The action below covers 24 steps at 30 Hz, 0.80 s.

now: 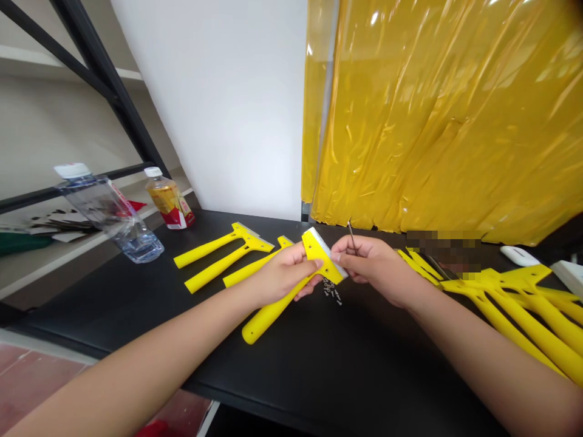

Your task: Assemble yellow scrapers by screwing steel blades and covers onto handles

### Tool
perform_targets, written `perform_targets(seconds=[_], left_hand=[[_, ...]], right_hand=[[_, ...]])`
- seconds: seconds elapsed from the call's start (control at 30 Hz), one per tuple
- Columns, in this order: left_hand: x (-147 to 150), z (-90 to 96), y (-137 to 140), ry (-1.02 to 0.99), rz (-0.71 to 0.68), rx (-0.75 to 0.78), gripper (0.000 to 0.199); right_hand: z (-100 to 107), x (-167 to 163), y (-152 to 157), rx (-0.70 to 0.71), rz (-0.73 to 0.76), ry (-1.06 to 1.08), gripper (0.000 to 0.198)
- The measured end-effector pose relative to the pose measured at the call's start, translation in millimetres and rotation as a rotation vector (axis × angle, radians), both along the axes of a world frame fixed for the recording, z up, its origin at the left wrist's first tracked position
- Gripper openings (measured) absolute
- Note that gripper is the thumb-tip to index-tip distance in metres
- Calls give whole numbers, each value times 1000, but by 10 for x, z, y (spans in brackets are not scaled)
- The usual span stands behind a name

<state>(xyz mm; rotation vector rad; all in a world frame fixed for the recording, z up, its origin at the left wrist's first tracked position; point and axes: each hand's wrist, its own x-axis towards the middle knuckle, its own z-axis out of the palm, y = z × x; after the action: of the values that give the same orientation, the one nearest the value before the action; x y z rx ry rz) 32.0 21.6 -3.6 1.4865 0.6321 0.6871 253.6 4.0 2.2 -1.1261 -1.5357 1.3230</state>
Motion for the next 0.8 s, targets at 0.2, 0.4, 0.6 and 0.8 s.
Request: perform_targets(seconds=[0.2, 0.4, 0.6, 0.8], left_hand=[[-9, 29, 1, -9, 5, 10, 21], [8, 27, -22, 10, 5, 23, 23], [7, 3, -8, 5, 17, 0, 22], [-2, 30, 2, 3, 27, 5, 21]], right_hand=[[-30, -55, -25, 106, -50, 0, 23], [-27, -90, -49, 153, -74, -36, 21], [-5, -56, -24, 170, -66, -100, 20], [6, -14, -7, 174, -40, -136, 17]])
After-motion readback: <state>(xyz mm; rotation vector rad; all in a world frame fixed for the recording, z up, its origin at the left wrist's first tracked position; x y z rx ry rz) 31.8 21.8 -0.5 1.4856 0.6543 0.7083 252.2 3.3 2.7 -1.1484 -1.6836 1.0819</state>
